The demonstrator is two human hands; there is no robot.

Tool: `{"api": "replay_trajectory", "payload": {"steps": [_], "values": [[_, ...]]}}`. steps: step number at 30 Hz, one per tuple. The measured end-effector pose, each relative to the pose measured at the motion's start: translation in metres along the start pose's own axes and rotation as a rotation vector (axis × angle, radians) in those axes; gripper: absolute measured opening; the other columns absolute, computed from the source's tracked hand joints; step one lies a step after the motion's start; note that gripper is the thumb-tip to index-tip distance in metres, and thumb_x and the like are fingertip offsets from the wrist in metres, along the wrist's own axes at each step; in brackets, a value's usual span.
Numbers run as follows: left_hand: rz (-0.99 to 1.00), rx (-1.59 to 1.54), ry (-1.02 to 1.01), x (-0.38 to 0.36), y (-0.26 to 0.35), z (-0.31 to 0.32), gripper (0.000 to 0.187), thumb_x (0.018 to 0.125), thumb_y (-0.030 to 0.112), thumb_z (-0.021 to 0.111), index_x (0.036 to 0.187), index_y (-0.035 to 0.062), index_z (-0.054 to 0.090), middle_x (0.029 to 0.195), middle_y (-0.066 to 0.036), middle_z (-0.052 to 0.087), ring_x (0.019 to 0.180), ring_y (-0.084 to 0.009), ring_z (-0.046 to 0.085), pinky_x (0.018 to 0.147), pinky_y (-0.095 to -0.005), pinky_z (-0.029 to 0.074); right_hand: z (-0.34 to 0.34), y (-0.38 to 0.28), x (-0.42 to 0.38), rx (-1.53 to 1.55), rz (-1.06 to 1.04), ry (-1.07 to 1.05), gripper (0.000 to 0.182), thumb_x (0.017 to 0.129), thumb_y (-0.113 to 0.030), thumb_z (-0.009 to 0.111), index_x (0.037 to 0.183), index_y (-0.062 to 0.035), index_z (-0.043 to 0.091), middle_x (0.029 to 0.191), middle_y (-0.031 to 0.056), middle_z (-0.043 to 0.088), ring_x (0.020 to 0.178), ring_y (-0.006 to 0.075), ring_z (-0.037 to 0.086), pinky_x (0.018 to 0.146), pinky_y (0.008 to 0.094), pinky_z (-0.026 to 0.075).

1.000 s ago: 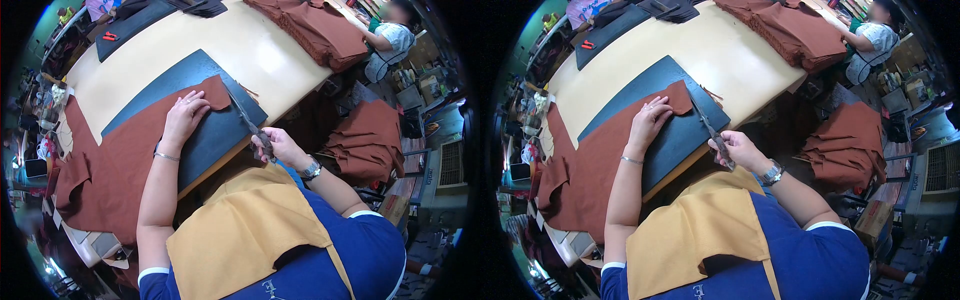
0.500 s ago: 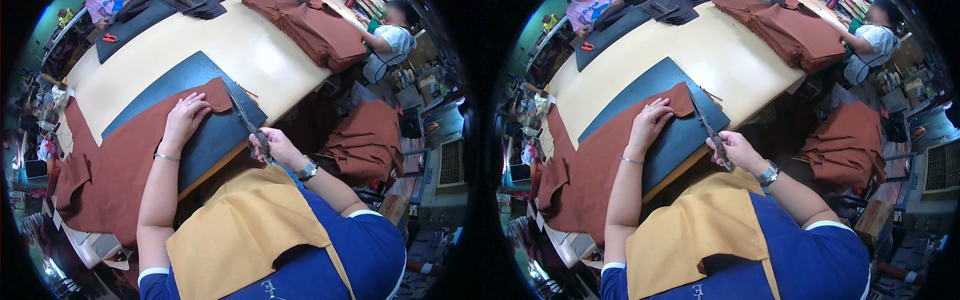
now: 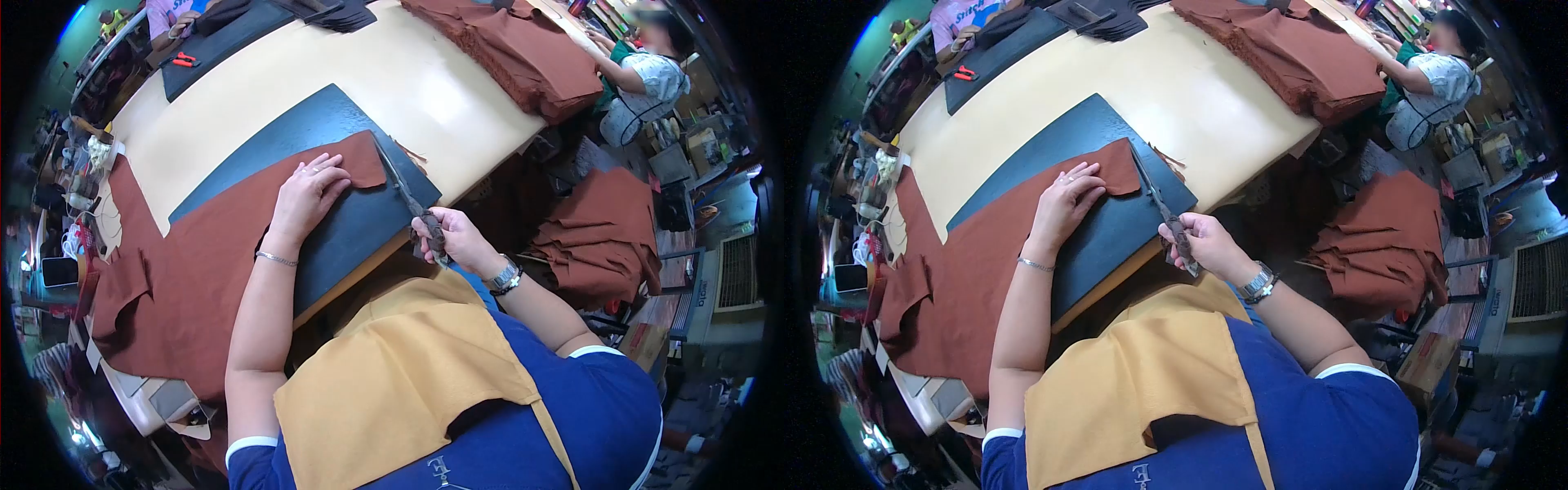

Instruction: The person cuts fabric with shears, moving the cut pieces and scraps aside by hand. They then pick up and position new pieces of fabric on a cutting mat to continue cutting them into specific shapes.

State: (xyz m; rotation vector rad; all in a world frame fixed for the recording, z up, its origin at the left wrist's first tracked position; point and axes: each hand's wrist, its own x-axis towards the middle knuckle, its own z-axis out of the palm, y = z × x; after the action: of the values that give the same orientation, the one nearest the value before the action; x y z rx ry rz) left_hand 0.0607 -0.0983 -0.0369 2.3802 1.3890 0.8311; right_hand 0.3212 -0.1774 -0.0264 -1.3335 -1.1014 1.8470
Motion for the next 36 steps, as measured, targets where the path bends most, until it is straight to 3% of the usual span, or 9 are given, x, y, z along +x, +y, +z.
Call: {"api": "replay_trajectory", "payload": {"steps": [7,16,19,22,24,27,29,33,36], "values": [[0.094,-0.022,0.054,-0.002,-0.005,0.002,0.013,0.084,0.022,0.066,0.091,0.0123,0.068,0.117,-0.006,0.064,0.115,-0.0247,0.056,0.097,-0.0406,0.044,0.004,-0.012,0.006,0.139,0.044,0.005,0.023,0.092,-0.029,0.059,0.087,-0.0078,0.054,0.064,0.0004,0.054,0.054,0.0089,0.054,0.051,0.0230,0.046],[0.124,0.029,0.054,-0.008,-0.011,0.010,0.024,0.087,0.038,0.060,0.092,0.0159,0.067,0.118,-0.004,0.062,0.117,-0.0229,0.053,0.097,-0.0508,0.043,-0.016,0.008,0.014,0.158,-0.209,0.122,0.017,0.094,-0.019,0.049,0.091,-0.0026,0.053,0.069,0.0040,0.054,0.056,0.0127,0.054,0.050,0.0283,0.051],[0.022,-0.030,-0.116,-0.003,-0.005,-0.002,0.037,0.085,0.043,0.061,0.109,0.0139,0.062,0.129,-0.010,0.054,0.124,-0.0256,0.047,0.104,-0.0523,0.035,-0.010,-0.005,0.034,0.182,-0.427,0.060,0.025,0.095,-0.029,0.053,0.090,-0.0049,0.053,0.069,0.0026,0.053,0.058,0.0125,0.053,0.054,0.0271,0.049],[-0.028,0.072,0.049,-0.013,0.002,-0.012,0.052,0.082,0.044,0.064,0.121,0.0120,0.053,0.130,-0.013,0.052,0.125,-0.0273,0.045,0.104,-0.0524,0.033,-0.009,-0.010,0.067,0.105,-0.546,0.065,0.026,0.093,-0.031,0.059,0.090,-0.0053,0.053,0.068,0.0014,0.054,0.058,0.0107,0.053,0.055,0.0252,0.049],[-0.247,0.229,0.015,-0.035,0.016,-0.053,0.062,0.079,0.044,0.067,0.127,0.0087,0.048,0.129,-0.015,0.052,0.124,-0.0287,0.046,0.101,-0.0538,0.034,-0.011,-0.002,0.085,0.020,-0.653,0.097,0.024,0.092,-0.029,0.060,0.090,-0.0056,0.053,0.068,0.0009,0.054,0.058,0.0096,0.054,0.055,0.0240,0.050],[-0.714,0.435,0.149,-0.102,0.022,-0.107,0.074,0.077,0.049,0.067,0.130,0.0044,0.043,0.126,-0.021,0.052,0.110,-0.0337,0.056,0.089,-0.0414,0.048,-0.011,-0.004,0.080,0.049,-0.577,0.067,0.020,0.092,-0.025,0.061,0.090,-0.0061,0.053,0.069,0.0004,0.054,0.059,0.0078,0.054,0.054,0.0220,0.050],[-0.970,0.535,0.083,-0.151,0.010,-0.117,0.088,0.074,0.058,0.066,0.135,0.0007,0.038,0.126,-0.021,0.052,0.111,-0.0324,0.056,0.090,-0.0406,0.047,-0.010,-0.005,0.081,0.052,-0.597,0.057,0.020,0.092,-0.024,0.060,0.090,-0.0063,0.053,0.069,0.0006,0.055,0.059,0.0074,0.055,0.053,0.0216,0.050],[-0.966,0.020,0.408,-0.206,-0.013,-0.111,0.060,0.081,0.027,0.070,0.131,0.0040,0.046,0.090,-0.014,0.066,0.083,-0.0239,0.066,0.075,-0.0339,0.052,-0.007,-0.006,0.079,0.052,-0.596,0.045,0.019,0.092,-0.024,0.061,0.090,-0.0062,0.053,0.070,0.0006,0.055,0.060,0.0074,0.055,0.054,0.0217,0.051],[-1.068,-0.182,0.447,-0.207,-0.018,-0.130,0.045,0.080,0.013,0.068,0.121,0.0032,0.052,0.080,-0.013,0.065,0.077,-0.0233,0.065,0.074,-0.0357,0.051,-0.009,-0.005,0.081,0.078,-0.572,0.039,0.018,0.092,-0.022,0.061,0.091,-0.0059,0.053,0.070,0.0006,0.055,0.060,0.0076,0.055,0.054,0.0219,0.051]]}}
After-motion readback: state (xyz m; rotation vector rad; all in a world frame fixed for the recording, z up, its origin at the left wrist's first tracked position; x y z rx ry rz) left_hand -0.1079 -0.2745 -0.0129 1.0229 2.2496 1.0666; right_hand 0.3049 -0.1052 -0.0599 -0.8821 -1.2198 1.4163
